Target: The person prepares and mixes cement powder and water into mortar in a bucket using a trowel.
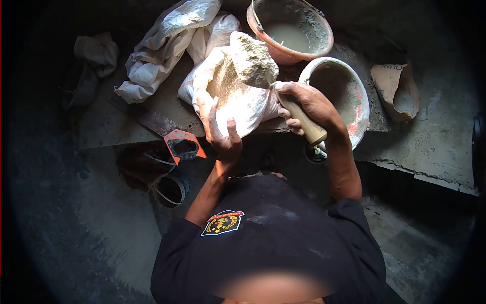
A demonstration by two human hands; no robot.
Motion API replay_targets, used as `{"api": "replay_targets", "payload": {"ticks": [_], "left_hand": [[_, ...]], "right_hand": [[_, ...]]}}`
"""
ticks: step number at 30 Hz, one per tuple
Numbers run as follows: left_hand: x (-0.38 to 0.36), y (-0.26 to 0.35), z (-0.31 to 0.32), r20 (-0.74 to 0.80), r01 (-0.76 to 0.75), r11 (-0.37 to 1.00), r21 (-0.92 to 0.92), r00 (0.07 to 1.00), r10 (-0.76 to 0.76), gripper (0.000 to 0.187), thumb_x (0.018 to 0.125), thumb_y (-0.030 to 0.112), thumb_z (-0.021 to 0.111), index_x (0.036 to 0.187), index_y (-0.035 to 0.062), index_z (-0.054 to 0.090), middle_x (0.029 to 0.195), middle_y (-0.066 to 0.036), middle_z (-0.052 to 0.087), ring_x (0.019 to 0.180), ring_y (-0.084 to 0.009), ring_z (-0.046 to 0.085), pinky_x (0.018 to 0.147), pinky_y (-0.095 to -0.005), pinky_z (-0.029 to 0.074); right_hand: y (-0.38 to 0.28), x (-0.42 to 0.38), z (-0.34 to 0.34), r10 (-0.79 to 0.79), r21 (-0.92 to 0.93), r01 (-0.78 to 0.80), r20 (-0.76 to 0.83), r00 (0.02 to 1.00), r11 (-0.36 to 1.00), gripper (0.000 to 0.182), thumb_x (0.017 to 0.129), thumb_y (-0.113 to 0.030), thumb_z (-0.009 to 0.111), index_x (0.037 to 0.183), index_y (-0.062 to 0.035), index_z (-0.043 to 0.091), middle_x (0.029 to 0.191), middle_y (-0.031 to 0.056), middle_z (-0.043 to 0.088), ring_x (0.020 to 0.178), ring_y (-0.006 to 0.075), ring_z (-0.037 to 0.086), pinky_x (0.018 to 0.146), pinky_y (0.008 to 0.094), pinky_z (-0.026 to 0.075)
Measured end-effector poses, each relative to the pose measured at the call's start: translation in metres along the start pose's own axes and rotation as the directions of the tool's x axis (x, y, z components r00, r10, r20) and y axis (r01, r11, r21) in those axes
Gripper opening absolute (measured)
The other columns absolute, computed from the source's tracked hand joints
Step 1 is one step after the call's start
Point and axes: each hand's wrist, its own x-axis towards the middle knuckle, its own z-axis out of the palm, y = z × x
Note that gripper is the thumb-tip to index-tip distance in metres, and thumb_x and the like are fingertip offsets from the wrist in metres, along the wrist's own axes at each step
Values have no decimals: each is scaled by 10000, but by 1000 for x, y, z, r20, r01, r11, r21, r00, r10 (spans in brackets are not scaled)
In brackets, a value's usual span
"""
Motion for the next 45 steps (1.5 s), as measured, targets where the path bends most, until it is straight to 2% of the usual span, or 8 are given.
{"api": "replay_targets", "payload": {"ticks": [6, 16, 18, 21, 27, 40, 42, 45], "left_hand": [[-16, 16, 29, 115, -87, 983, -159, 988, 106, 230, 842, 65, 534, 1024, -26, 641, 1257, -266, 538, 1109, -370, 576, 916, -402, 464], [-39, 47, 67, 450, 119, 958, -260, 893, 12, 331, 826, 81, 610, 1147, 2, 584, 1184, -210, 595, 1085, -341, 580, 942, -394, 445], [-46, 51, 74, 493, 175, 948, -267, 870, -21, 448, 846, 113, 619, 1268, 5, 513, 1176, -210, 594, 1079, -343, 580, 943, -390, 444], [-57, 59, 84, 491, 190, 939, -287, 871, -26, 488, 845, 120, 624, 1297, 1, 485, 1182, -213, 589, 1074, -339, 582, 935, -382, 454], [-68, 63, 95, 497, 153, 967, -205, 867, -32, 590, 812, 101, 681, 1336, -12, 435, 1193, -230, 581, 1072, -345, 587, 915, -385, 469], [-67, 60, 97, 502, 173, 966, -195, 863, -53, 704, 839, 138, 694, 1405, -21, 307, 1200, -217, 598, 1078, -243, 614, 926, -320, 471], [-67, 59, 97, 506, 167, 964, -205, 862, -41, 710, 837, 144, 698, 1405, -21, 305, 1194, -215, 602, 1066, -240, 621, 919, -317, 476], [-66, 56, 98, 496, 183, 956, -229, 867, -48, 744, 802, 153, 722, 1405, -13, 320, 1139, -243, 609, 1042, -330, 621, 892, -378, 492]], "right_hand": [[-10, -56, -44, -48, 27, 49, -49, 998, 998, 257, 915, -321, 510, 914, -64, 505, 657, 37, 488, 416, 94, 439, 340, 221, 347], [20, -110, -153, 92, -143, -134, -267, 959, 981, 263, 899, -298, 467, 956, -44, 504, 678, 54, 508, 419, 108, 481, 321, 246, 410], [32, -90, -171, 60, -452, -175, -258, 964, 874, 256, 908, -271, 455, 927, -23, 515, 661, 52, 524, 437, 112, 515, 340, 256, 427], [55, -56, -180, -227, -939, -255, -306, 924, 230, 377, 850, -268, 571, 960, 92, 554, 772, 259, 639, 693, 366, 667, 666, 440, 535], [66, -52, -184, -348, -964, -255, -214, 913, -76, 408, 796, -277, 659, 980, 68, 544, 837, 307, 617, 883, 451, 611, 796, 500, 482], [54, -50, -201, -325, -979, -131, -75, 943, -155, 347, 758, -267, 691, 870, 42, 580, 787, 264, 626, 800, 419, 630, 722, 474, 505], [59, -42, -207, -6, -989, -33, -33, 999, -143, 339, 756, -270, 695, 868, 30, 585, 803, 264, 628, 810, 416, 631, 724, 478, 506], [47, -58, -201, -174, -980, -113, -84, 981, -163, 343, 754, -274, 701, 870, 30, 593, 811, 262, 632, 816, 417, 632, 725, 482, 508]]}}
